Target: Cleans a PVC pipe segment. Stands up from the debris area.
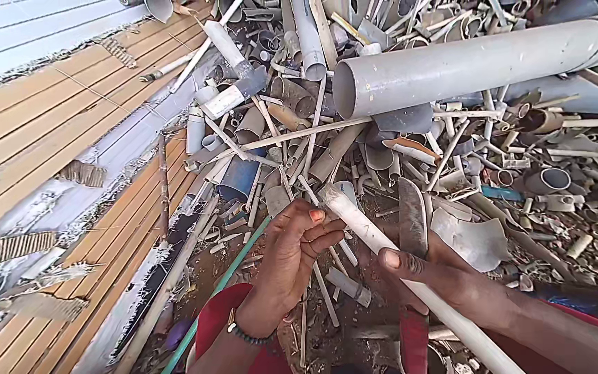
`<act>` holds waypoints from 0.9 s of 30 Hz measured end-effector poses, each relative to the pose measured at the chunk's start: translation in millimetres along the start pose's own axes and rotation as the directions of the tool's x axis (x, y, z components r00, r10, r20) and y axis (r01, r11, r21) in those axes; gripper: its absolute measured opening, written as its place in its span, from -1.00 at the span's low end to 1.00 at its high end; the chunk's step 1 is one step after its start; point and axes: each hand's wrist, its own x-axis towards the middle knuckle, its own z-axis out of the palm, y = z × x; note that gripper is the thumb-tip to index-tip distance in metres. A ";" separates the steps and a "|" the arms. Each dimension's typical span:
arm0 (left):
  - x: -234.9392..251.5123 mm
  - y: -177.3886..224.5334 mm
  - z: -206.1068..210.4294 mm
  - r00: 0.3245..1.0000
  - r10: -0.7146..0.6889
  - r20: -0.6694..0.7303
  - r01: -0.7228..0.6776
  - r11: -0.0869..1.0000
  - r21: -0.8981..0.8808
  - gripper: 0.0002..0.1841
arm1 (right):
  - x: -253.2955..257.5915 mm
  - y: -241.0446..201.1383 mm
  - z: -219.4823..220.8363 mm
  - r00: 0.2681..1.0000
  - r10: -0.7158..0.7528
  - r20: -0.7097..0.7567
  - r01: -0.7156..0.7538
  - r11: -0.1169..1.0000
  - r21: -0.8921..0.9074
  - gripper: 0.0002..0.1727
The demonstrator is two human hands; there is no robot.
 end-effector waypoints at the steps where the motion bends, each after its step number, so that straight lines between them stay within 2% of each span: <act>1: 0.8 1.5 1.8 0.998 -0.042 -0.037 0.041 0.999 -0.035 -0.64 | -1.2 -0.8 -0.4 1.000 0.017 0.022 -0.018 0.998 0.053 -0.71; 3: 3.2 5.6 2.3 0.989 -0.115 -0.093 0.109 0.992 -0.071 -0.60 | -3.8 -2.5 -2.4 0.995 0.026 0.093 -0.036 0.994 0.108 -0.64; 6: 1.9 8.9 1.9 0.983 -0.172 -0.069 0.163 0.980 -0.118 -0.60 | -6.9 -2.7 -7.5 0.980 0.033 0.198 -0.053 0.994 0.095 -0.64; 8: 0.0 10.8 0.9 0.977 -0.215 -0.007 0.212 0.968 -0.131 -0.61 | -10.7 -2.1 -11.4 0.970 0.064 0.236 -0.047 0.996 -0.077 -0.71; 10: -1.8 14.8 -1.5 0.974 -0.226 0.000 0.225 0.968 -0.114 -0.62 | -13.8 -1.6 -15.0 0.956 0.092 0.277 0.008 0.941 -0.339 -0.70; 12: -2.6 19.1 -8.6 0.980 -0.200 0.000 0.200 0.979 -0.049 -0.65 | -15.9 1.7 -16.2 0.954 0.099 0.283 0.087 0.812 -0.577 -0.65; 14: -1.6 19.3 -21.0 0.980 -0.186 0.070 0.190 0.980 -0.052 -0.68 | -21.0 7.5 -16.3 0.979 0.072 0.190 0.108 0.603 -0.790 -0.62; 16: -0.7 14.9 -27.5 0.988 -0.118 0.099 0.120 0.993 -0.015 -0.71 | -23.6 11.7 -16.5 0.999 -0.029 0.013 0.023 0.360 -0.933 -0.56; 17: -1.4 11.1 -30.0 0.989 -0.054 0.137 0.051 0.998 0.027 -0.72 | -22.3 12.7 -18.0 0.994 -0.085 -0.075 -0.046 0.303 -0.952 -0.56; 18: -2.6 7.0 -33.0 0.977 0.023 0.211 -0.042 0.996 0.084 -0.73 | -20.5 8.9 -20.3 0.985 -0.088 -0.149 -0.110 0.341 -0.934 -0.56; 20: -4.6 3.0 -35.3 0.925 0.117 0.362 -0.169 0.979 0.114 -0.79 | -18.4 -6.2 -22.1 0.972 0.013 -0.235 -0.191 0.627 -0.755 -0.69; 22: -6.1 5.5 -32.2 0.929 0.133 0.346 -0.126 0.991 -0.044 -0.85 | -19.3 -14.1 -21.6 0.982 0.051 -0.181 -0.140 0.841 -0.523 -0.76; 25: -0.6 17.8 -34.9 0.951 0.074 0.299 0.003 0.968 -0.249 -0.92 | -23.5 -14.2 -16.9 0.993 0.048 -0.109 -0.081 0.942 -0.326 -0.75; 26: 0.6 19.4 -35.5 0.958 0.060 0.280 -0.002 0.979 -0.203 -0.88 | -24.1 -12.0 -15.4 0.994 0.061 -0.092 -0.087 0.948 -0.305 -0.74; 27: 0.8 18.2 -33.7 0.970 0.060 0.235 -0.045 0.996 -0.071 -0.75 | -25.0 -8.8 -14.3 0.995 0.071 -0.076 -0.091 0.947 -0.309 -0.74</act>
